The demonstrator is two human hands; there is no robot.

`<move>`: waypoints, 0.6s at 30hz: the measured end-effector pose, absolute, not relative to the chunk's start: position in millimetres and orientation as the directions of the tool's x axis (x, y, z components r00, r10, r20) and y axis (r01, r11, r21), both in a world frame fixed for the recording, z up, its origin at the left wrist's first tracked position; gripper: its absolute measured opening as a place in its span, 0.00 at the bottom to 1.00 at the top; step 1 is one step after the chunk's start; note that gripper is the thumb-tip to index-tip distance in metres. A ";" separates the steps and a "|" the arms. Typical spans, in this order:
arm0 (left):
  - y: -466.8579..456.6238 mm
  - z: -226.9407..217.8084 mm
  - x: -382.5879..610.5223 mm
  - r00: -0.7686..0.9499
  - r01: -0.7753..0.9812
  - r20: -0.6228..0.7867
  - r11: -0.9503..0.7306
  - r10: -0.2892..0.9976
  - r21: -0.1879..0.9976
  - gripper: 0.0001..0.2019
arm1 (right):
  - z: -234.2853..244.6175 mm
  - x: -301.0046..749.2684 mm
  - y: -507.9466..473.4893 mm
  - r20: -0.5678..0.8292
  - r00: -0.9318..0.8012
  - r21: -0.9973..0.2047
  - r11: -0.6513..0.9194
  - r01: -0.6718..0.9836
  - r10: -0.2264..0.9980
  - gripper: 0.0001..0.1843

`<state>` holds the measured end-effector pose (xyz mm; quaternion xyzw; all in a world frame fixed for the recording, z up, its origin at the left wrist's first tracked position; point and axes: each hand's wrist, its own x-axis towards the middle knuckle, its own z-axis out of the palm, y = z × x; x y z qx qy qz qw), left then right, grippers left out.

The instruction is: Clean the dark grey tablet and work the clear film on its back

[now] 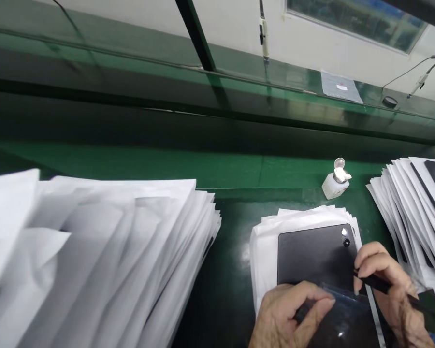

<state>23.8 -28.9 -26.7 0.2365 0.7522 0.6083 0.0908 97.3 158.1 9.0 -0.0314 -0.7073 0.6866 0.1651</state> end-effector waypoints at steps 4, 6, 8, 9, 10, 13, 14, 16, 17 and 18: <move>-23.5 -30.7 17.8 -0.795 0.490 0.393 0.107 0.461 0.865 0.17 | 16.1 98.4 140.3 0.151 -0.926 -0.988 0.088 -0.129 0.345 0.08; -20.4 -29.9 15.0 -0.762 0.548 0.458 0.082 0.458 0.832 0.18 | 16.8 98.2 139.6 0.183 -0.938 -0.980 0.127 -0.151 0.294 0.09; -18.3 -28.5 13.5 -0.743 0.581 0.487 0.080 0.460 0.810 0.18 | 16.8 98.5 143.3 0.219 -0.947 -0.965 0.198 -0.175 0.233 0.11; -17.9 -27.9 13.2 -0.733 0.594 0.498 0.080 0.464 0.800 0.19 | 17.0 98.7 145.5 0.232 -0.949 -0.956 0.230 -0.182 0.214 0.12; -17.8 -27.5 13.1 -0.725 0.605 0.507 0.080 0.466 0.792 0.19 | 17.3 98.9 147.5 0.241 -0.949 -0.949 0.254 -0.186 0.206 0.12; -18.6 -27.8 13.4 -0.715 0.622 0.524 0.078 0.463 0.779 0.19 | 19.4 98.7 149.7 0.252 -0.944 -0.942 0.277 -0.189 0.213 0.11; -19.0 -28.2 13.5 -0.714 0.623 0.526 0.076 0.462 0.779 0.19 | 20.1 98.4 149.5 0.251 -0.942 -0.943 0.278 -0.185 0.223 0.11; -19.4 -29.3 13.6 -0.713 0.621 0.522 0.076 0.469 0.780 0.19 | 20.9 97.5 148.9 0.247 -0.940 -0.944 0.279 -0.178 0.236 0.10; -19.4 -29.8 13.6 -0.710 0.621 0.519 0.076 0.477 0.780 0.19 | 21.0 97.1 148.7 0.243 -0.940 -0.944 0.280 -0.173 0.238 0.10; -19.3 -30.2 13.6 -0.707 0.622 0.519 0.074 0.480 0.779 0.19 | 20.8 96.9 148.7 0.238 -0.942 -0.945 0.282 -0.168 0.235 0.10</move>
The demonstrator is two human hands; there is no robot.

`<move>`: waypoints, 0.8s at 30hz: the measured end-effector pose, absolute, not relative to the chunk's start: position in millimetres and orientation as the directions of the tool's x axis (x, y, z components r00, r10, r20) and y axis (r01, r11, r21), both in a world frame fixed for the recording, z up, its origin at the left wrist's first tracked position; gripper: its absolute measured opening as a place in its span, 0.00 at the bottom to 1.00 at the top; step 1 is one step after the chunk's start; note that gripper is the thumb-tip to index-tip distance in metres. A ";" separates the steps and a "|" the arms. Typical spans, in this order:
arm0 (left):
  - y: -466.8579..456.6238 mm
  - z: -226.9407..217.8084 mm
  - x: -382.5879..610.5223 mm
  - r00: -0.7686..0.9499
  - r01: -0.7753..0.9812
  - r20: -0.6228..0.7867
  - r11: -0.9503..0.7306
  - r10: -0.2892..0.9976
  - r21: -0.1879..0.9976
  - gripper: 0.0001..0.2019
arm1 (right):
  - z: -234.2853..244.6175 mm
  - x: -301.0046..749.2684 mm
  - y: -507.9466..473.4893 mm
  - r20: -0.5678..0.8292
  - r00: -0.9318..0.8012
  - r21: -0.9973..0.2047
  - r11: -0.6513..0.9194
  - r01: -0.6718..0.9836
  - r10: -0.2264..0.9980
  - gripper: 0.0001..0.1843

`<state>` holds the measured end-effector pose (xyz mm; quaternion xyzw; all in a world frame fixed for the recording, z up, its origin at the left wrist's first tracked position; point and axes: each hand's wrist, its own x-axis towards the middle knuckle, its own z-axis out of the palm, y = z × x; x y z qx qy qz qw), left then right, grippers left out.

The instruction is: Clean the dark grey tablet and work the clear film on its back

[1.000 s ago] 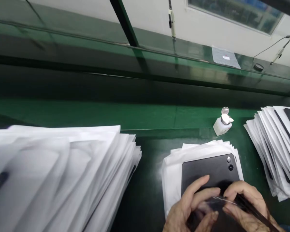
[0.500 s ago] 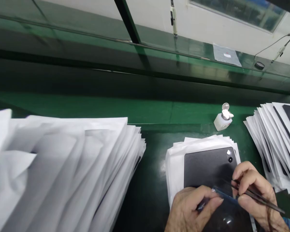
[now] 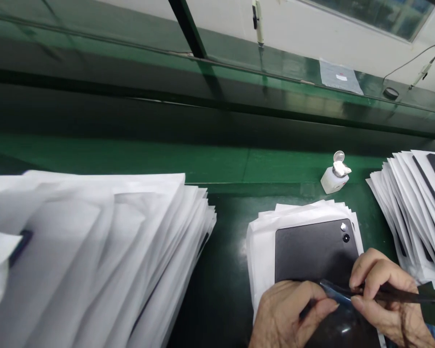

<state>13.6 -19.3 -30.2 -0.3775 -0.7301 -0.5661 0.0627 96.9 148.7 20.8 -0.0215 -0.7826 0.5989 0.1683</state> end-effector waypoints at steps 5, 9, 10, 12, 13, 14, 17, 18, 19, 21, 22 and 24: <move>-19.6 -31.3 14.2 -0.706 0.623 0.519 0.072 0.482 0.779 0.19 | 18.4 97.3 149.6 0.212 -0.952 -0.944 0.298 -0.141 0.221 0.11; -21.4 -31.3 15.0 -0.713 0.623 0.516 0.090 0.475 0.777 0.18 | 17.8 96.7 149.2 0.241 -0.944 -0.941 0.290 -0.171 0.225 0.11; -21.5 -31.2 15.0 -0.713 0.624 0.516 0.094 0.474 0.776 0.18 | 17.9 96.4 148.9 0.249 -0.941 -0.941 0.287 -0.179 0.229 0.11; -20.9 -31.0 14.7 -0.710 0.627 0.518 0.095 0.478 0.773 0.18 | 17.9 96.1 148.2 0.255 -0.936 -0.942 0.279 -0.184 0.242 0.11; -20.4 -31.0 14.4 -0.710 0.628 0.517 0.095 0.478 0.773 0.18 | 17.7 96.1 147.8 0.255 -0.935 -0.944 0.274 -0.185 0.248 0.11; -19.9 -31.0 14.2 -0.710 0.628 0.517 0.096 0.479 0.773 0.18 | 17.2 96.3 147.4 0.254 -0.933 -0.945 0.269 -0.184 0.254 0.11; -18.6 -31.2 13.7 -0.711 0.629 0.522 0.096 0.471 0.771 0.18 | 14.6 97.7 147.2 0.254 -0.932 -0.948 0.256 -0.188 0.258 0.11; -18.6 -31.0 13.6 -0.711 0.630 0.524 0.094 0.468 0.771 0.18 | 13.3 98.1 147.6 0.260 -0.931 -0.948 0.253 -0.194 0.258 0.11; -18.8 -30.7 13.4 -0.710 0.631 0.526 0.090 0.469 0.771 0.18 | 12.0 98.5 148.1 0.263 -0.930 -0.948 0.249 -0.199 0.256 0.12; -19.8 -29.1 13.0 -0.709 0.627 0.517 0.094 0.478 0.773 0.18 | 9.4 98.8 149.2 0.275 -0.927 -0.948 0.234 -0.218 0.253 0.12; -20.6 -27.9 12.9 -0.711 0.623 0.504 0.107 0.489 0.775 0.18 | 8.2 98.7 149.2 0.287 -0.924 -0.946 0.225 -0.233 0.251 0.12; -22.2 -25.4 13.0 -0.717 0.613 0.472 0.142 0.513 0.777 0.18 | 6.2 98.3 146.9 0.318 -0.918 -0.940 0.209 -0.271 0.237 0.13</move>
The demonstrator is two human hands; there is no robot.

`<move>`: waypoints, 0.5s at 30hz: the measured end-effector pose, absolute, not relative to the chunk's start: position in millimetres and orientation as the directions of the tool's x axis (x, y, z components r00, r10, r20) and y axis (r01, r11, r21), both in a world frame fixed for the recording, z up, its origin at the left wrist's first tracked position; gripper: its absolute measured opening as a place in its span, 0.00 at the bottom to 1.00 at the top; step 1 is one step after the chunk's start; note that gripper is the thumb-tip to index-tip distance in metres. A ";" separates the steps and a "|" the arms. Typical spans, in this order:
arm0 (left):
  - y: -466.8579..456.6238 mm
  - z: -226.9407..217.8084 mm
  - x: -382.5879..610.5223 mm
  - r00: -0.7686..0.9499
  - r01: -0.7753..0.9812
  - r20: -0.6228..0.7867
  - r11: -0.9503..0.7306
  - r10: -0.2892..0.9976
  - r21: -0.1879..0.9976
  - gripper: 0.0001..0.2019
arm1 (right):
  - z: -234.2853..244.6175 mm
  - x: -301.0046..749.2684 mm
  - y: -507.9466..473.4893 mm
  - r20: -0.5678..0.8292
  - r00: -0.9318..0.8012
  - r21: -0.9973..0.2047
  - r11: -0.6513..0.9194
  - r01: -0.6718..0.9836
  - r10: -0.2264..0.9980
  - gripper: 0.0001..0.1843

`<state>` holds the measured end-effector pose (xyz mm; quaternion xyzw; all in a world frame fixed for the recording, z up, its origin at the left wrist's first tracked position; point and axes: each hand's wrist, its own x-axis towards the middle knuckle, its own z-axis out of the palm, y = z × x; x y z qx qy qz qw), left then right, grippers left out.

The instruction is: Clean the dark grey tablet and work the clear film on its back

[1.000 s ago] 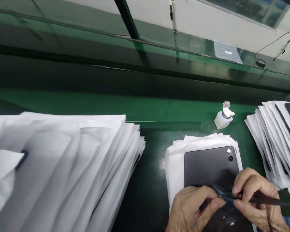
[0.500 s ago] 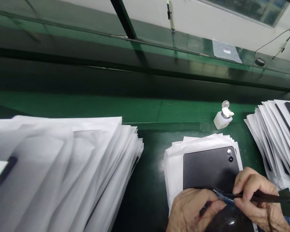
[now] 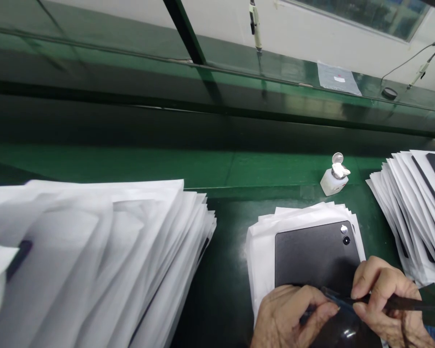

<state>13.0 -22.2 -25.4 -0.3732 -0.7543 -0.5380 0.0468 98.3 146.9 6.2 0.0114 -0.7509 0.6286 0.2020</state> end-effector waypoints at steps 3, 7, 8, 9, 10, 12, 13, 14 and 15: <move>-23.8 -22.6 14.6 -0.726 0.607 0.444 0.185 0.525 0.773 0.19 | 4.5 97.8 137.8 0.340 -0.890 -0.938 0.177 -0.298 0.304 0.12; -24.2 -21.7 16.7 -0.732 0.608 0.439 0.209 0.521 0.766 0.20 | 4.1 98.1 129.1 0.321 -0.845 -0.947 0.131 -0.293 0.428 0.12; -24.2 -21.7 16.8 -0.732 0.607 0.438 0.210 0.522 0.766 0.20 | 4.4 98.1 130.0 0.322 -0.845 -0.947 0.139 -0.291 0.428 0.12; -24.2 -21.8 16.7 -0.731 0.607 0.437 0.208 0.524 0.767 0.20 | 4.8 97.9 132.0 0.329 -0.852 -0.944 0.158 -0.289 0.407 0.11; -24.3 -21.8 16.6 -0.729 0.607 0.436 0.204 0.527 0.768 0.19 | 5.4 97.6 134.6 0.335 -0.866 -0.941 0.183 -0.285 0.373 0.11; -24.3 -22.2 16.2 -0.724 0.611 0.438 0.199 0.533 0.767 0.19 | 6.8 96.6 139.8 0.338 -0.888 -0.933 0.233 -0.273 0.313 0.12; -24.4 -22.4 16.1 -0.720 0.615 0.441 0.198 0.536 0.764 0.19 | 7.5 96.1 141.5 0.340 -0.895 -0.929 0.252 -0.272 0.289 0.12; -24.4 -22.7 16.1 -0.717 0.618 0.443 0.199 0.538 0.760 0.19 | 8.0 95.7 142.4 0.342 -0.897 -0.926 0.265 -0.270 0.281 0.12; -24.5 -23.0 16.2 -0.716 0.621 0.444 0.201 0.539 0.758 0.19 | 8.4 95.4 142.3 0.341 -0.894 -0.926 0.268 -0.265 0.292 0.12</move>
